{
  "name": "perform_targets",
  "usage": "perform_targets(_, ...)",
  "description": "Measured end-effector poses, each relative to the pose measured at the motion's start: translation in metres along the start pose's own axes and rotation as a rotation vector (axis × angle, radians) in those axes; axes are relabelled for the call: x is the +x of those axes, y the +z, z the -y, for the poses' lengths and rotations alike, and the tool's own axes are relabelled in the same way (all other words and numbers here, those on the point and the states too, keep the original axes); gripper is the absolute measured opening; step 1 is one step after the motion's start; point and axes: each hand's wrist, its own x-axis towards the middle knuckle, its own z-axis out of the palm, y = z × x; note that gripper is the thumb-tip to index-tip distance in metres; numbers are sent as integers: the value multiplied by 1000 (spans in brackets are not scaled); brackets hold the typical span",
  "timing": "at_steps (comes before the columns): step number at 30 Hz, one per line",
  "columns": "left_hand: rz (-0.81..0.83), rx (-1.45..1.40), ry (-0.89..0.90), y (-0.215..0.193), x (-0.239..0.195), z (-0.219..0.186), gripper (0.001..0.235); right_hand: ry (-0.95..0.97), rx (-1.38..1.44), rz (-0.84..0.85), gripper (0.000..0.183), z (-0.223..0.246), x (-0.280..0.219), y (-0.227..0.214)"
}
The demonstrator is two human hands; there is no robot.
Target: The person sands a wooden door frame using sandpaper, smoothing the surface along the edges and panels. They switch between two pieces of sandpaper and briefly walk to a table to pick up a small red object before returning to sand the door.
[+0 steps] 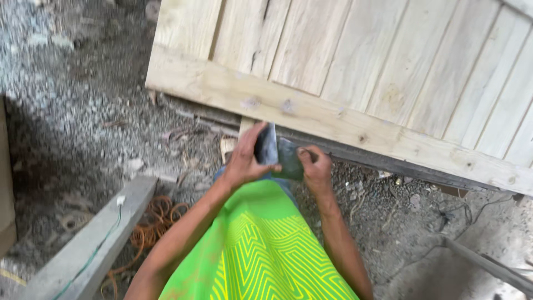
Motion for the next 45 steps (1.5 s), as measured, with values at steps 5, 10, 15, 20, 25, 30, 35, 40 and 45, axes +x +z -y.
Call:
perform_targets(5,344,-642,-177,18,-28,-50,105,196,643,-358,34,2,6,-14)
perform_targets(10,301,-750,-197,40,-6,-73,108,-2,422,-139,43,-17,-30,-15)
perform_targets(15,409,-730,-96,56,-2,-95,103,22,693,-295,42,-31,-60,-61)
perform_targets(20,468,-716,-130,93,-30,-134,108,-67,125,-142,28,-57,-73,-105)
perform_targets(25,263,-470,-103,113,-30,-129,124,3,253,-258,25,-76,-122,-108)
perform_targets(30,35,-570,-205,156,-48,-126,134,-68,842,-652,26,-66,-136,-109)
perform_targets(35,-89,-689,-494,170,-61,-110,68,-117,749,-787,28,-70,-163,-133)
perform_targets(40,116,-797,-594,168,-84,-116,43,-43,655,-757,28,-76,-193,-145)
perform_targets(45,395,-899,-459,181,-103,-163,60,-70,560,-673,25,-64,-196,-142)
